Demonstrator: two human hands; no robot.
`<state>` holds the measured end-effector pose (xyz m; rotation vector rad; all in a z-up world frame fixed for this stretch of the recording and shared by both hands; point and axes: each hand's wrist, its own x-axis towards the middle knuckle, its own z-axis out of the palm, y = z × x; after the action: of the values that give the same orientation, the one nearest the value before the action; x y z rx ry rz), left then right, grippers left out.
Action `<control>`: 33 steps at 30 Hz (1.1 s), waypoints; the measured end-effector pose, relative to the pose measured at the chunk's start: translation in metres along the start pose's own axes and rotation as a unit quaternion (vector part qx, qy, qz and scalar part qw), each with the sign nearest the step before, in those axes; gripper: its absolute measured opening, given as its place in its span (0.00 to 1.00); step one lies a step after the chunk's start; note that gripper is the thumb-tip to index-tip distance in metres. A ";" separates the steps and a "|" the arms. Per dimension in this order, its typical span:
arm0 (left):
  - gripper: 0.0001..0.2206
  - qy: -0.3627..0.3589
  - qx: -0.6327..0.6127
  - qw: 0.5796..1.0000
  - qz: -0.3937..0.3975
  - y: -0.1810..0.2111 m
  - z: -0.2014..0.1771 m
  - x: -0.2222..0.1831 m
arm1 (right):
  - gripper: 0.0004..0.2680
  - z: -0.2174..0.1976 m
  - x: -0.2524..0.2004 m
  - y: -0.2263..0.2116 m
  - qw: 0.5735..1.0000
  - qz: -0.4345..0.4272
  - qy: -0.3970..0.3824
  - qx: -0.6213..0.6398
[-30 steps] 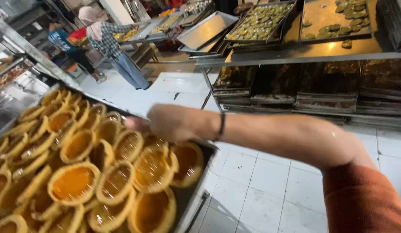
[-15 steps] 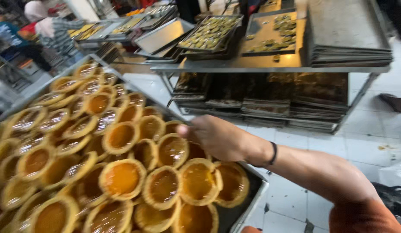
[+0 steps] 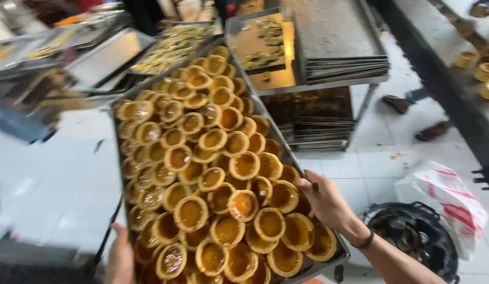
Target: The person organizes pastry shells by hand on metal trays and moves trays of completed pastries to a storage rack in a commercial kitchen.
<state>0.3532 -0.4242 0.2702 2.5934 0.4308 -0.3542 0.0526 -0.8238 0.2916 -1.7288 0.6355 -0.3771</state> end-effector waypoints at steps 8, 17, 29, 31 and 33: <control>0.42 -0.220 -0.074 0.957 0.173 0.271 0.197 0.046 | 0.14 -0.120 0.132 0.123 0.977 0.117 0.166 -0.060; 0.31 -0.308 -0.140 0.912 0.230 0.502 0.298 0.014 | 0.13 -0.246 0.246 0.216 0.947 0.186 0.254 -0.066; 0.21 -0.191 -0.156 0.873 0.420 0.794 0.500 0.037 | 0.16 -0.497 0.601 0.275 0.971 0.149 0.165 -0.093; 0.25 -0.187 -0.178 0.896 0.361 0.845 0.506 0.010 | 0.16 -0.529 0.647 0.268 0.973 0.152 0.146 -0.097; 0.30 -0.186 -0.195 0.916 0.298 0.869 0.557 0.043 | 0.16 -0.552 0.686 0.270 0.974 0.161 0.127 -0.101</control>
<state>0.6128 -1.4166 0.1467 2.0643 -0.3876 -0.4697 0.2318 -1.7090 0.1146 -1.7437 1.1572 -0.3156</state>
